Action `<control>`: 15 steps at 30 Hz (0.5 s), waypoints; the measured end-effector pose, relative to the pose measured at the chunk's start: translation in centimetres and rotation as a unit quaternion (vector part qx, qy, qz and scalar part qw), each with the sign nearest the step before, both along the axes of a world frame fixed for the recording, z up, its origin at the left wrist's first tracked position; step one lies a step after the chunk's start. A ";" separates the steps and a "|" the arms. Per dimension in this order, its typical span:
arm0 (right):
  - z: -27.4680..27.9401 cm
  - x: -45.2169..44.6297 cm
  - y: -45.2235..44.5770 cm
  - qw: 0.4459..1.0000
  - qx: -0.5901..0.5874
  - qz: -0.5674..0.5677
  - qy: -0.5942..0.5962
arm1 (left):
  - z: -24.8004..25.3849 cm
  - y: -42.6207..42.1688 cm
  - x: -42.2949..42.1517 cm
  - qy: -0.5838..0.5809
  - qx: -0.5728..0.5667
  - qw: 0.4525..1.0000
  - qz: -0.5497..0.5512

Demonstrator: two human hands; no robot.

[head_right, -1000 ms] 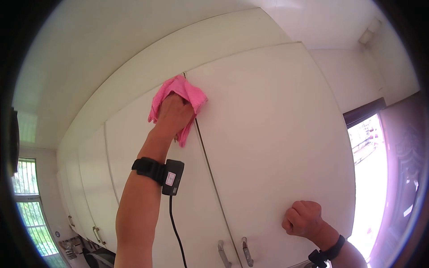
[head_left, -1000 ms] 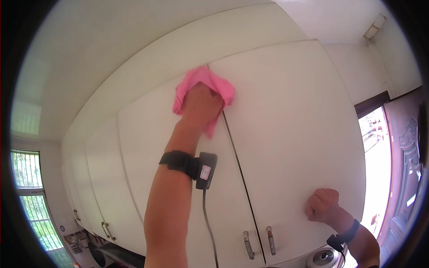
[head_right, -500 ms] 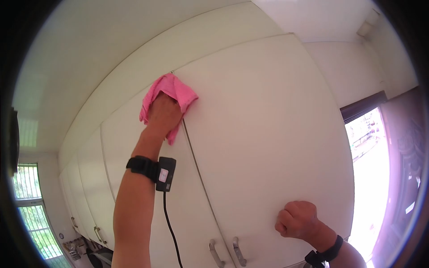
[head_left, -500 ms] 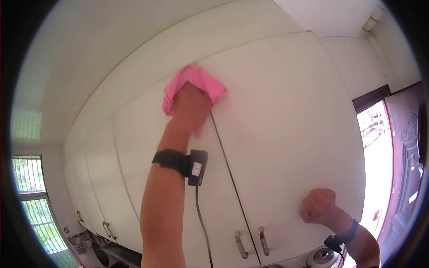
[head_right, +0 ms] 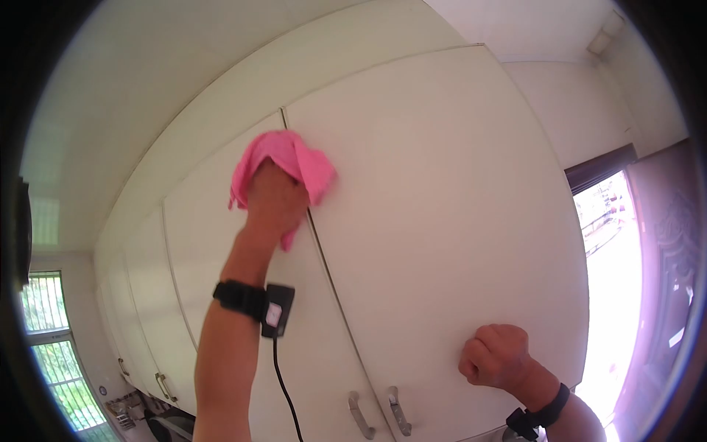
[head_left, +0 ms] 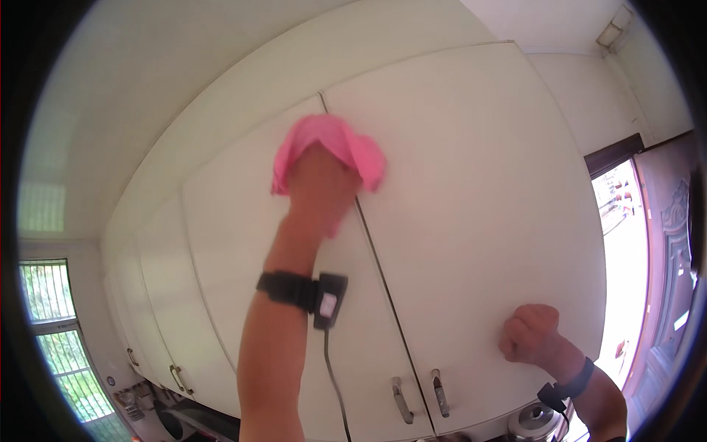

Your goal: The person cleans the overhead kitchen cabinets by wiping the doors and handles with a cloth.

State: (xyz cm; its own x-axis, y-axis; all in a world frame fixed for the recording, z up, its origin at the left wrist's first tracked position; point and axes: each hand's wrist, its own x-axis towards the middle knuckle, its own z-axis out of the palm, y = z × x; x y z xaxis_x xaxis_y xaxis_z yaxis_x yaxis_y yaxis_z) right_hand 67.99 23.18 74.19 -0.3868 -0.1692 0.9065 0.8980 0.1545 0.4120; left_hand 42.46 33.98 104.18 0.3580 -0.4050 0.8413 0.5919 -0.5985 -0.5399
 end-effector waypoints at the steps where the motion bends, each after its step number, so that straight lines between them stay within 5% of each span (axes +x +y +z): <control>1: 0.0 0.1 0.1 1.000 0.001 -0.004 0.000 | -1.1 0.7 -0.4 0.000 0.034 0.999 0.002; 6: -0.1 0.1 0.3 1.000 0.011 -0.005 0.003 | -7.5 -1.4 -2.4 0.085 -0.120 0.989 -0.018; 10: 0.0 0.2 0.1 1.000 0.006 -0.008 0.002 | -5.4 1.9 -2.3 0.096 -0.004 0.994 0.054; 15: 0.1 0.1 -0.1 1.000 -0.002 0.002 0.003 | 0.8 0.8 -1.2 0.063 -0.058 0.992 0.094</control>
State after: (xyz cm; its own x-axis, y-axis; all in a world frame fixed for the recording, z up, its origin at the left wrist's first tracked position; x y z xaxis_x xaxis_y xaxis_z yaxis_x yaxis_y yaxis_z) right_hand 68.05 23.10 74.26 -0.3799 -0.1679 0.9097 0.9000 0.1601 0.4054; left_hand 41.22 34.76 105.02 0.5237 -0.2244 0.8219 0.6305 -0.5467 -0.5510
